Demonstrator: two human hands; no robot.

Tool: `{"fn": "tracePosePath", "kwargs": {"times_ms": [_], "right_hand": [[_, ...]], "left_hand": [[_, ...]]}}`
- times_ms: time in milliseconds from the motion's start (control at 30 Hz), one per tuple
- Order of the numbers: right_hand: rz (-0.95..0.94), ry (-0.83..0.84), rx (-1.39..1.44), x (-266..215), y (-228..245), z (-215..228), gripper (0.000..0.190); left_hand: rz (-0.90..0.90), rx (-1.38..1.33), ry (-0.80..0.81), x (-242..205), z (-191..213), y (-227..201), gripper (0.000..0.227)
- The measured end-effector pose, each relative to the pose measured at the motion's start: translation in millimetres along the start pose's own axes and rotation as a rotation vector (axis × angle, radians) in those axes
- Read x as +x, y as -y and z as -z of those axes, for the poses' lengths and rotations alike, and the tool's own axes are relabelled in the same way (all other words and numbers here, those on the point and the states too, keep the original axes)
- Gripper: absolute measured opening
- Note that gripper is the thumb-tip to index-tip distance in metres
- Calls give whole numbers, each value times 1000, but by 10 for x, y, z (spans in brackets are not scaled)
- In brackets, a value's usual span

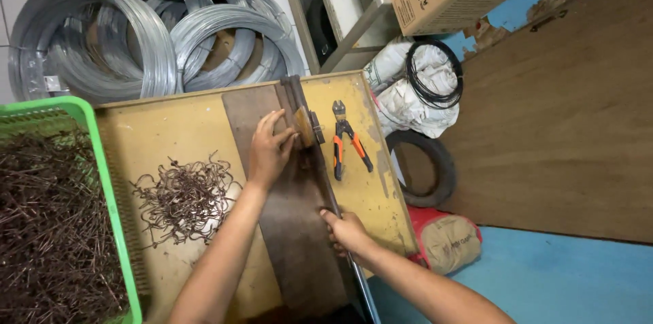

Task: The person repeatedly picks small wire pieces from a green basket, places them into a metal bending jig on a workbench, and uses a long-handled lever to bend each piece. Finished bent wires are placed back into the basket. The process is repeated continuously throughout the clip.

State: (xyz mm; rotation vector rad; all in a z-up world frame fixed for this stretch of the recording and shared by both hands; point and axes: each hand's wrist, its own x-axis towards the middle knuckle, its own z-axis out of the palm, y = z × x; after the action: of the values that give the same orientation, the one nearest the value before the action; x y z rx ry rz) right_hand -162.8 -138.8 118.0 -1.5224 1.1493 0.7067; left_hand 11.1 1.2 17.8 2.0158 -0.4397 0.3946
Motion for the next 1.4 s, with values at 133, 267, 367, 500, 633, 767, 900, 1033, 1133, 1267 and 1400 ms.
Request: {"fn": "tracePosePath", "kwargs": {"times_ms": [133,267,367,500,633,767,900,1033,1133,1267,1400], "right_hand": [[16,25,17,3,7,6,35],[13,-10,8,-4,20,-5,32],[2,-39,5,43,-15,7,32],[68,-104,-25,275,-173,0,35],[2,-123,-17,196,-117,-30,35],[24,-121,-17,217,-97,-35,33],[64,-207,-147,461,-281,-42,37],[55,-228,-170,702,-478,39,40],[85,-238,-190,718,-461,12,37],[157,-271,-221,855,-534,21,38],[261,-309,-278,1059,-694,82,44]], "left_hand": [[-34,9,-6,43,61,-31,12],[-14,-7,14,60,83,-48,9],[-3,-3,29,62,42,-22,7],[7,48,54,62,-4,17,7],[-16,63,86,51,10,43,6],[-43,72,87,98,30,23,7],[-83,26,69,78,33,-3,5],[-99,-3,57,69,-13,12,8],[-80,45,103,92,14,10,9],[-96,39,81,106,26,-23,9],[-78,58,70,95,17,-53,7]]}}
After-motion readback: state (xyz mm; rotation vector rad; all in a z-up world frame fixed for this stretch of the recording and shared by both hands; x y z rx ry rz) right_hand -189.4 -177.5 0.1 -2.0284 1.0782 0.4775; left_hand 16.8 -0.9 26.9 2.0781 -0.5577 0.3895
